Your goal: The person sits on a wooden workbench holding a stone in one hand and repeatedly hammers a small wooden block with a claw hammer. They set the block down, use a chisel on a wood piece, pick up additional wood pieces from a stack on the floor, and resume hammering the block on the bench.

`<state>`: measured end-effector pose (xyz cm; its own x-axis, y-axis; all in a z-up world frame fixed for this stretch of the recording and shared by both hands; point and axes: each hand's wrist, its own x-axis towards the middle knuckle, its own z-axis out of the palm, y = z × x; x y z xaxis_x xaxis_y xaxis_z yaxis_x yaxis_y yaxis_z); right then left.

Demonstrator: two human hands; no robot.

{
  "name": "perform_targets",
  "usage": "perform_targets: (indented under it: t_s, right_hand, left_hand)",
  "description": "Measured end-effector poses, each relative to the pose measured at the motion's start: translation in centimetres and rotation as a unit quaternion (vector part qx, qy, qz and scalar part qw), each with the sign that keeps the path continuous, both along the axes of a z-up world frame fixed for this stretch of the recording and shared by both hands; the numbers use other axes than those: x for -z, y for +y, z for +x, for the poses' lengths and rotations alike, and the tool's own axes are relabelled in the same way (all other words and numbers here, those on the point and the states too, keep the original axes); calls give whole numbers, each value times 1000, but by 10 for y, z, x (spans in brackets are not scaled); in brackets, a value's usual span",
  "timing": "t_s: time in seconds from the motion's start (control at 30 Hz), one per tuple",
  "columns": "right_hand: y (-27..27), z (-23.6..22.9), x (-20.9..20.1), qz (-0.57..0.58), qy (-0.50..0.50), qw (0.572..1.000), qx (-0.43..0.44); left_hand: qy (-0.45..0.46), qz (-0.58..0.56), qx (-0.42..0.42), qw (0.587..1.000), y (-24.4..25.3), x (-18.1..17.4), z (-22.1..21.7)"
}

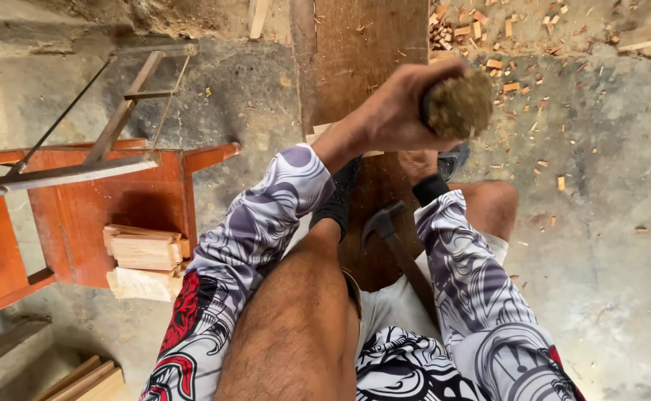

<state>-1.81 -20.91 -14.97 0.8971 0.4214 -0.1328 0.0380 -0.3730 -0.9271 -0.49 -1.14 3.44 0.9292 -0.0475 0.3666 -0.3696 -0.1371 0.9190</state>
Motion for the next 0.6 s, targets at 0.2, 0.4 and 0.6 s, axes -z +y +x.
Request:
perform_targets:
  t_s: [0.2, 0.4, 0.6]
  right_hand:
    - [2, -1, 3, -17, -3, 1000, -10]
    - [-3, -5, 5, -37, 0, 999, -23]
    - [-31, -22, -6, -53, 5, 998, -32]
  left_hand:
    - [1, -5, 79, 997, -5, 4, -5]
    - [28, -8, 95, 995, -2, 6, -4]
    - [56, -6, 103, 993, -2, 11, -4]
